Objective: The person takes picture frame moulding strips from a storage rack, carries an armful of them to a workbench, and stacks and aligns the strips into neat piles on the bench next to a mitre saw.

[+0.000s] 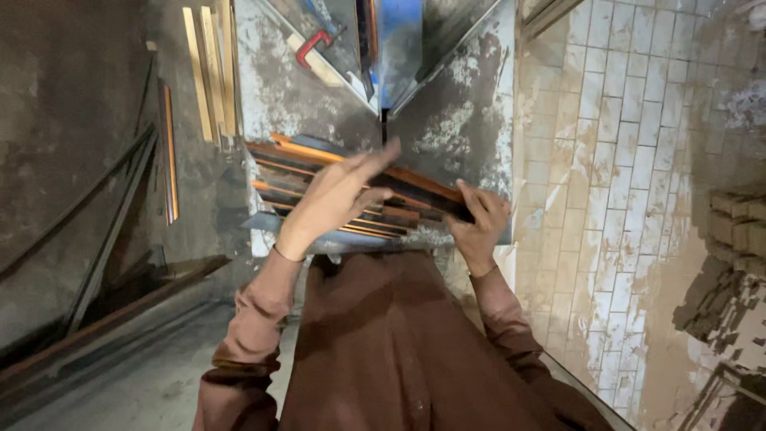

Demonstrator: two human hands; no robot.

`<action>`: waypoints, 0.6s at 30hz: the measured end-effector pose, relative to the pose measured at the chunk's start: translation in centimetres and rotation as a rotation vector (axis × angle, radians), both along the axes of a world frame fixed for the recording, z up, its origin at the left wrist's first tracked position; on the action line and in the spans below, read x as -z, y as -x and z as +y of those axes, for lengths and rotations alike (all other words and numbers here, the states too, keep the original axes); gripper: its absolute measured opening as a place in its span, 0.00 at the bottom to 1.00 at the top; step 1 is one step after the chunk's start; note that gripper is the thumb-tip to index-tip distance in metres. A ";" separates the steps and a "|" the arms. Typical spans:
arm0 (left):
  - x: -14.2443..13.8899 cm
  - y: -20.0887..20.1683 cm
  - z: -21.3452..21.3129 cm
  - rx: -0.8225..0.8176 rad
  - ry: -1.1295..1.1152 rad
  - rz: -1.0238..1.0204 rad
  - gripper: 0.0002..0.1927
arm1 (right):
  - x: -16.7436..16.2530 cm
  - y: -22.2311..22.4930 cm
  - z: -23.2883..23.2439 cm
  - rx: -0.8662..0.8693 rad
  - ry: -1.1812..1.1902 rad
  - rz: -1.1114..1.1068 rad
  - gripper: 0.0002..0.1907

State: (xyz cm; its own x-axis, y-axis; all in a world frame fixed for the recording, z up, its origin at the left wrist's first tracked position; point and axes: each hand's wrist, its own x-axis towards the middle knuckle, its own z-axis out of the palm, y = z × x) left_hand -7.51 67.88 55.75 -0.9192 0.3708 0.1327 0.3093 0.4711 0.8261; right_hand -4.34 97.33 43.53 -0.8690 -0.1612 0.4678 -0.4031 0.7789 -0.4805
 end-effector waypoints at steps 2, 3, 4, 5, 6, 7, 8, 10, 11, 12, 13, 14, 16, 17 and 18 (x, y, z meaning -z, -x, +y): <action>5.1 0.2 -0.2 -0.022 -0.172 -0.048 0.26 | 1.6 0.9 0.4 -0.042 -0.041 -0.063 0.33; 7.3 0.2 -0.4 -0.043 -0.151 -0.061 0.26 | 2.4 1.4 0.5 -0.067 -0.061 -0.098 0.33; 9.4 0.3 -0.7 -0.063 -0.131 -0.072 0.26 | 3.4 1.9 0.6 -0.097 -0.041 -0.147 0.33; 11.1 0.5 -0.8 -0.080 -0.114 -0.085 0.26 | 4.3 2.2 0.6 -0.123 -0.022 -0.197 0.34; 12.8 1.0 -1.0 -0.179 -0.174 -0.230 0.23 | 5.3 2.7 0.5 -0.150 -0.002 -0.247 0.34; 14.3 2.0 -1.2 -0.279 -0.231 -0.374 0.21 | 6.3 3.3 0.5 -0.118 0.104 -0.445 0.31; 15.5 3.3 -1.6 -0.376 -0.285 -0.516 0.19 | 7.2 4.0 0.4 -0.084 0.212 -0.639 0.29; 17.4 6.0 -2.4 -0.405 -0.409 -0.582 0.18 | 9.0 5.6 -0.2 -0.092 0.364 -0.781 0.24; 18.0 7.5 -2.6 -0.423 -0.474 -0.613 0.17 | 9.7 6.7 -0.6 -0.134 0.399 -0.732 0.22; 18.6 8.9 -2.5 -0.502 -0.479 -0.623 0.16 | 10.3 7.6 -1.1 -0.177 0.434 -0.691 0.21; 18.9 10.2 -2.4 -0.580 -0.481 -0.638 0.15 | 10.8 8.5 -1.7 -0.125 0.454 -0.713 0.20; 19.2 11.2 -2.2 -0.654 -0.481 -0.650 0.14 | 11.3 9.7 -2.5 -0.071 0.475 -0.732 0.20; 19.3 13.1 -1.7 -0.839 -0.429 -0.663 0.18 | 11.7 12.0 -4.1 -0.009 0.516 -0.795 0.19; 19.2 14.0 -1.5 -0.929 -0.402 -0.664 0.20 | 11.6 13.2 -5.1 0.002 0.539 -0.843 0.19; 19.2 14.5 -1.3 -0.943 -0.339 -0.546 0.22 | 11.6 13.9 -5.7 0.016 0.559 -0.897 0.19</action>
